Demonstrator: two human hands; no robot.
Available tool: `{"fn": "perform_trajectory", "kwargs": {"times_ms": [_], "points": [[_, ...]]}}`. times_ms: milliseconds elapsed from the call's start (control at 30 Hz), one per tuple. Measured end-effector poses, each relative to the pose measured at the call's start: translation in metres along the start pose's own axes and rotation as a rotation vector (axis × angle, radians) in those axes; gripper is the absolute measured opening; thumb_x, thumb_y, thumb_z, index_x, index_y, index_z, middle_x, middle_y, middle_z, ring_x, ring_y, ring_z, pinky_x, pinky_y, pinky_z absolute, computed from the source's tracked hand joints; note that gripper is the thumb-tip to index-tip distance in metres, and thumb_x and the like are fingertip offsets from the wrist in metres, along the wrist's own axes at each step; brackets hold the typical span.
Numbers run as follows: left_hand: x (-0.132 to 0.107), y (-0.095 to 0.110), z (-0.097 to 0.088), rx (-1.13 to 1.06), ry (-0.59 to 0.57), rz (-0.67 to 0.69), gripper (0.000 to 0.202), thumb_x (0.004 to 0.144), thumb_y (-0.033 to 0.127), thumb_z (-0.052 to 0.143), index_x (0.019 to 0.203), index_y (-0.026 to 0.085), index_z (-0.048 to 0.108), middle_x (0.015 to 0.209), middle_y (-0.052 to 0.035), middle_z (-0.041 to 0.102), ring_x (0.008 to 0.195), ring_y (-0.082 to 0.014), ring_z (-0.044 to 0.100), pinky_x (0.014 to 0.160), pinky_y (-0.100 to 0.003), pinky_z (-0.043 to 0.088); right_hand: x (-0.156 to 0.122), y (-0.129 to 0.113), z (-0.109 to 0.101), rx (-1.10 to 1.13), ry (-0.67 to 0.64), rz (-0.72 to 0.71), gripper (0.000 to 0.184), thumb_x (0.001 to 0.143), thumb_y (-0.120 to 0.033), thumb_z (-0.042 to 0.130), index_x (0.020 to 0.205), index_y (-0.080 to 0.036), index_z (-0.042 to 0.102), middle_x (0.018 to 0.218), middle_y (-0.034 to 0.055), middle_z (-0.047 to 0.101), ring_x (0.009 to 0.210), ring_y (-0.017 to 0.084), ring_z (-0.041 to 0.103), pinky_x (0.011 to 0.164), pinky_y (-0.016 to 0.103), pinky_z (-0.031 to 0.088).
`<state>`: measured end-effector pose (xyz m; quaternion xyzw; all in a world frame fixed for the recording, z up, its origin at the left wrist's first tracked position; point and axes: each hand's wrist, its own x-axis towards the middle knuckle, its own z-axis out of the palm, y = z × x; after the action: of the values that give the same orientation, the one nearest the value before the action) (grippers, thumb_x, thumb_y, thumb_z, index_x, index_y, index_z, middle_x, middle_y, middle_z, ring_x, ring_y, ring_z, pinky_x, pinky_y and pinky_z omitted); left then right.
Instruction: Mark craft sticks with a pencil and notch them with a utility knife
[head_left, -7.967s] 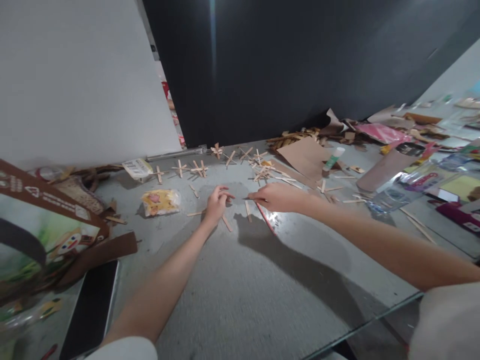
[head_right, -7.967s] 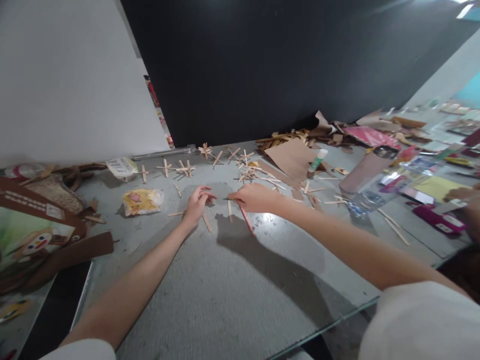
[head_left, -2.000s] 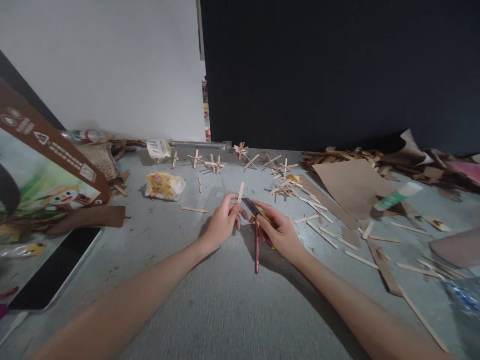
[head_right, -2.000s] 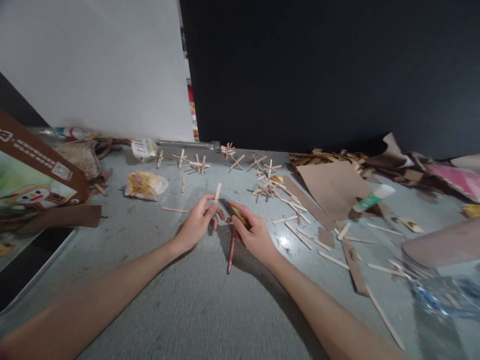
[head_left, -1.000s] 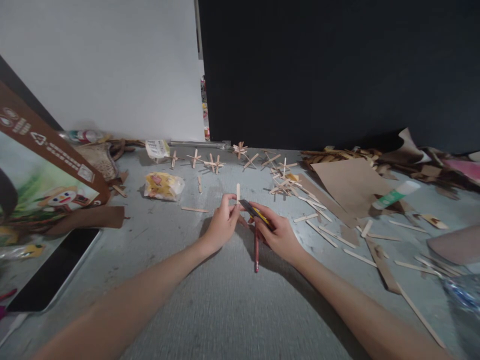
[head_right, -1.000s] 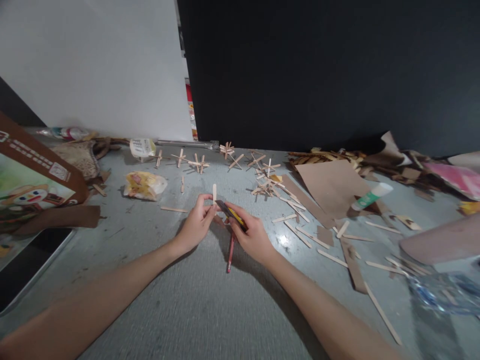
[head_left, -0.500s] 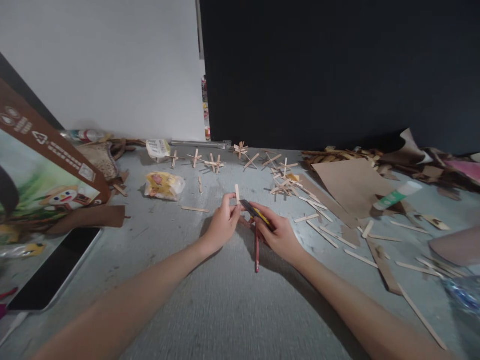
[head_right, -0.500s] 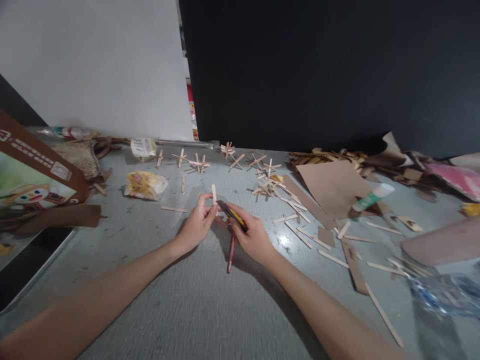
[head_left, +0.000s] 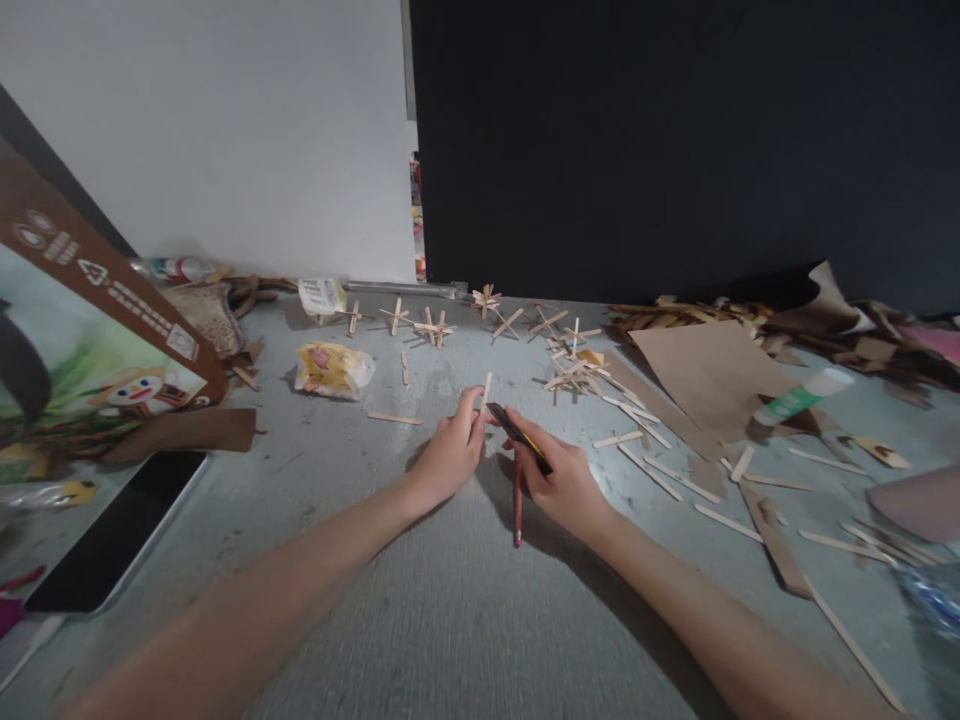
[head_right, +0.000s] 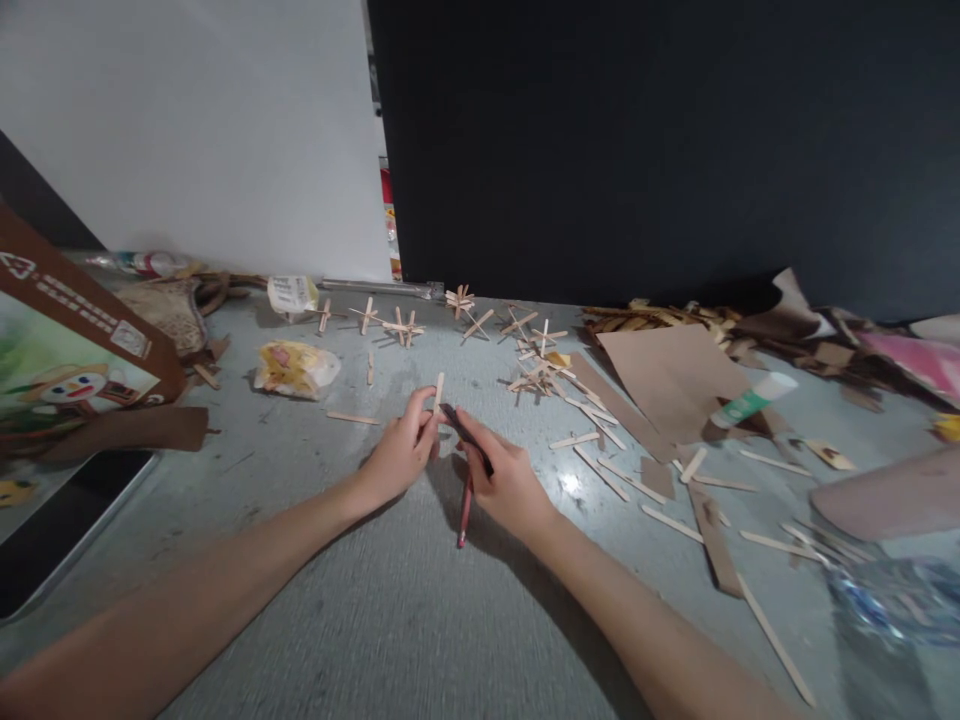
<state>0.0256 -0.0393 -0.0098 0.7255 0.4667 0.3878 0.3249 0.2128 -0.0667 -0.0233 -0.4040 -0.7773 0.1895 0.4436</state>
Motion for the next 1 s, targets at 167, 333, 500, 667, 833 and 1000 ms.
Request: {"fn": "perform_trajectory", "kwargs": {"times_ms": [167, 333, 500, 667, 833, 1000], "points": [[-0.001, -0.003, 0.002, -0.012, -0.012, -0.024, 0.034, 0.104, 0.028, 0.041, 0.136, 0.016, 0.041, 0.064, 0.0035, 0.063, 0.056, -0.0151, 0.059, 0.063, -0.026, 0.044, -0.001, -0.008, 0.004, 0.006, 0.016, 0.042, 0.044, 0.101, -0.025, 0.047, 0.143, -0.019, 0.058, 0.106, 0.0131, 0.079, 0.082, 0.019, 0.076, 0.076, 0.031, 0.061], [0.001, -0.005, -0.001, 0.04, -0.037, -0.013, 0.034, 0.103, 0.025, 0.041, 0.137, 0.018, 0.044, 0.08, -0.0032, 0.072, 0.069, -0.0171, 0.067, 0.071, -0.029, 0.049, 0.001, -0.012, 0.002, 0.037, -0.002, 0.123, 0.044, 0.098, -0.024, 0.048, 0.139, -0.016, 0.06, 0.097, 0.0117, 0.079, 0.069, 0.017, 0.073, 0.068, 0.028, 0.058], [0.004, -0.01, 0.0, 0.016, -0.079, -0.017, 0.034, 0.103, 0.025, 0.041, 0.136, 0.018, 0.042, 0.086, -0.0057, 0.076, 0.071, -0.0174, 0.069, 0.073, -0.03, 0.051, 0.006, -0.011, 0.0, 0.056, -0.039, 0.167, 0.042, 0.097, -0.024, 0.048, 0.136, -0.017, 0.063, 0.092, 0.0103, 0.079, 0.067, 0.017, 0.072, 0.067, 0.029, 0.057], [0.003, -0.009, 0.002, -0.029, -0.093, -0.082, 0.037, 0.104, 0.032, 0.038, 0.138, 0.017, 0.039, 0.073, -0.0014, 0.069, 0.065, -0.0177, 0.066, 0.066, -0.028, 0.048, 0.003, -0.017, 0.008, 0.001, 0.009, 0.139, 0.044, 0.097, -0.023, 0.046, 0.138, -0.016, 0.061, 0.105, 0.0144, 0.079, 0.082, 0.021, 0.076, 0.076, 0.032, 0.058], [0.003, -0.007, -0.002, -0.016, -0.104, -0.054, 0.038, 0.104, 0.031, 0.04, 0.14, 0.022, 0.043, 0.086, -0.003, 0.073, 0.071, -0.0168, 0.068, 0.071, -0.029, 0.05, 0.003, -0.02, 0.006, -0.003, -0.012, 0.172, 0.044, 0.097, -0.022, 0.046, 0.138, -0.016, 0.06, 0.093, 0.0123, 0.078, 0.075, 0.02, 0.075, 0.074, 0.03, 0.057], [0.005, -0.011, -0.003, -0.017, -0.118, -0.013, 0.038, 0.104, 0.032, 0.04, 0.139, 0.018, 0.045, 0.08, -0.0027, 0.073, 0.073, -0.018, 0.07, 0.075, -0.03, 0.051, 0.003, -0.019, 0.006, 0.009, -0.018, 0.203, 0.045, 0.096, -0.023, 0.046, 0.138, -0.014, 0.061, 0.097, 0.0136, 0.078, 0.074, 0.019, 0.073, 0.073, 0.03, 0.056]]}}
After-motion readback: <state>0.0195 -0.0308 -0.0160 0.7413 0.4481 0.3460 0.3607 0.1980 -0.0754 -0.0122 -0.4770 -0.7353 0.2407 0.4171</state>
